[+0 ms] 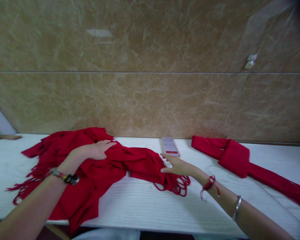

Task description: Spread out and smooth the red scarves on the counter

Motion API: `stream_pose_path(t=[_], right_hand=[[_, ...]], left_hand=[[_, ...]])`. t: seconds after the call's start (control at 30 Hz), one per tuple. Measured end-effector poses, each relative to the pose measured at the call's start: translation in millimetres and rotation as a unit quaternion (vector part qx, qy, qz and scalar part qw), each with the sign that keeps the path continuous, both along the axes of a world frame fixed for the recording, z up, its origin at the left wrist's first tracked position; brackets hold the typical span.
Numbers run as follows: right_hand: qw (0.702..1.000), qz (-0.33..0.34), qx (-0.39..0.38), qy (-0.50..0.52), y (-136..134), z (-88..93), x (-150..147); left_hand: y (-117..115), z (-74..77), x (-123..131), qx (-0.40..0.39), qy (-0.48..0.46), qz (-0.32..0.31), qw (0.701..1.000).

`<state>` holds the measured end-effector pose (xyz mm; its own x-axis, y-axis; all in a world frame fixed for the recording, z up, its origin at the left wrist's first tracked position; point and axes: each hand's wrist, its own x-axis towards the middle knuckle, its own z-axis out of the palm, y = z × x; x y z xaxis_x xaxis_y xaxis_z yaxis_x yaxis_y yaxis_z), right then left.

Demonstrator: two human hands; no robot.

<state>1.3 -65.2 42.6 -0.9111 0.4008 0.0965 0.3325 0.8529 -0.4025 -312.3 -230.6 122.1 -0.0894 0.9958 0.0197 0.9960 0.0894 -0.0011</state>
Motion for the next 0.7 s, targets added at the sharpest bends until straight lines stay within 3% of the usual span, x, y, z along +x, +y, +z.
stream_pose_path(t=[0.1, 0.2, 0.3, 0.4, 0.5, 0.6, 0.7], right_hand=[[1.0, -0.009, 0.015, 0.016, -9.2, -2.4, -16.7], [0.998, -0.058, -0.002, 0.036, -8.2, -4.5, -22.8], [0.989, -0.127, -0.005, 0.081, 5.1, 1.4, -14.1], [0.969, -0.188, 0.04, 0.155, 21.9, 21.7, 6.0], [0.943, -0.198, 0.131, 0.232, 28.5, 55.3, 27.1], [0.913, -0.167, 0.217, 0.302, 21.2, 95.5, 42.0], [0.904, -0.142, 0.238, 0.327, 11.5, 133.4, 54.8]], left_hand=[[32.8, -9.7, 46.3, -0.01, -0.017, -0.025, 0.999], [61.4, -35.7, 78.7, 0.012, -0.025, -0.038, 0.999], [76.0, -59.6, 83.5, -0.004, -0.043, -0.068, 0.997], [78.0, -62.1, 75.0, -0.004, -0.056, -0.102, 0.993], [69.5, -39.2, 70.1, 0.022, -0.063, -0.127, 0.99], [51.7, 2.5, 69.4, 0.097, -0.106, -0.145, 0.979], [29.4, 48.0, 67.3, 0.152, -0.185, -0.134, 0.962]])
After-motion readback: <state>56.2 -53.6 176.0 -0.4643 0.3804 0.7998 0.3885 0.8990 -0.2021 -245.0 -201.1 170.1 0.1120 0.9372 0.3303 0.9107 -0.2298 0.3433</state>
